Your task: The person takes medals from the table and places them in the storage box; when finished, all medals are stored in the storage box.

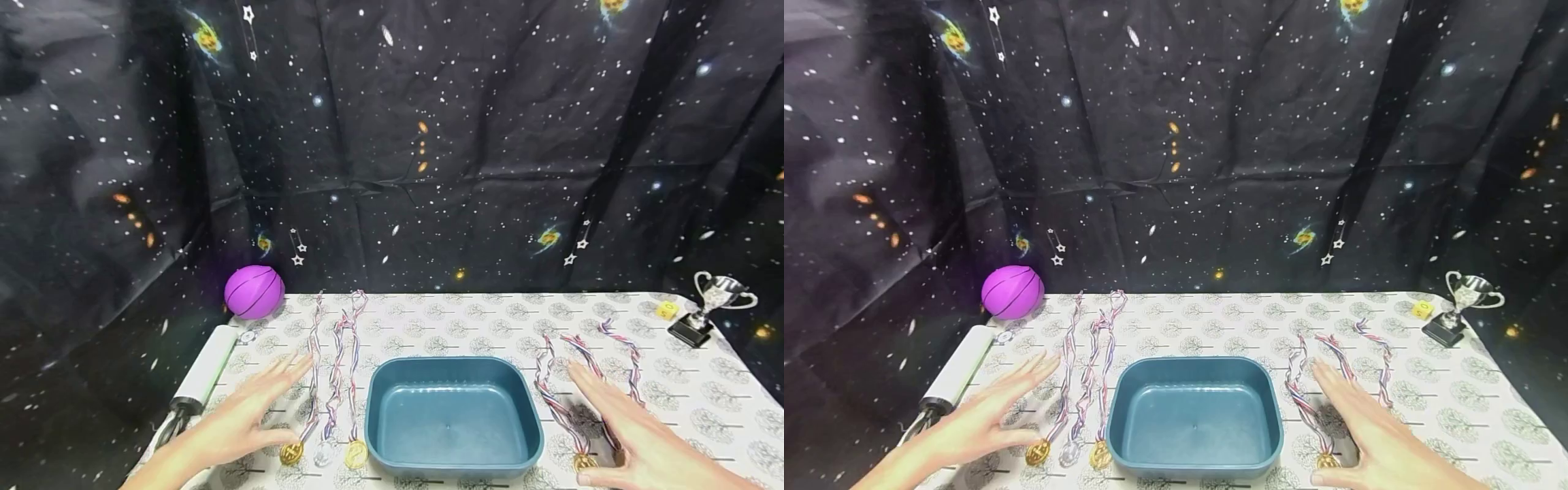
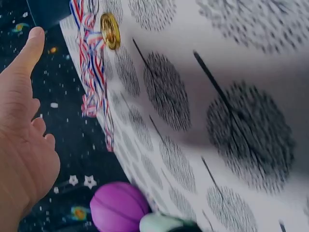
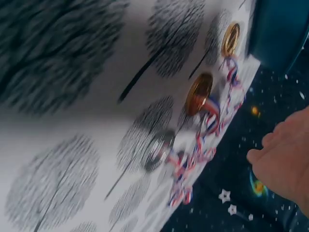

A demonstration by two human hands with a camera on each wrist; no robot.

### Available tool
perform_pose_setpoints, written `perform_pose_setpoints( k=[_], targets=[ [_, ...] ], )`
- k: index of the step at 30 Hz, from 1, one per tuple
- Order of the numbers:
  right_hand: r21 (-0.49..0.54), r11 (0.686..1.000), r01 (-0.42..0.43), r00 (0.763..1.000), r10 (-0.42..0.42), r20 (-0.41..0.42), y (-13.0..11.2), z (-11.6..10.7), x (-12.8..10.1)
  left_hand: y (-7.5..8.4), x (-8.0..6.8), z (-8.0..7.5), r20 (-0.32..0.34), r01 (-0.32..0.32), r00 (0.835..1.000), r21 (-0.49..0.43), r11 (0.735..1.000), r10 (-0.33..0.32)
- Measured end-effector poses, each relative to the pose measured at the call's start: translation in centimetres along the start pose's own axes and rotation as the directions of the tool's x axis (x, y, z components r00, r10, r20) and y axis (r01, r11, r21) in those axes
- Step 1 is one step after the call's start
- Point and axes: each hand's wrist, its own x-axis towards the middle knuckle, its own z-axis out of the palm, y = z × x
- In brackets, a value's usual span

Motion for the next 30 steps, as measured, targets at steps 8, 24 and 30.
perform_pose_setpoints(
  k=[8,24,30],
  targets=[
    [0.314,0.949,-0.02,0.999,0.008,0.039,-1.8,1.5,2.9,1.9,1.9,2.7,0.054,-0.056,0.996,-0.136,0.989,0.064],
    [0.366,0.928,0.068,0.997,-0.08,0.016,-1.7,4.1,5.1,2.6,3.3,6.4,0.015,-0.282,0.957,-0.194,0.94,0.29],
    [0.375,0.925,0.07,0.996,-0.082,0.018,-1.7,4.5,5.1,2.2,3.0,7.5,-0.027,-0.31,0.95,-0.201,0.929,0.311]
  ],
)
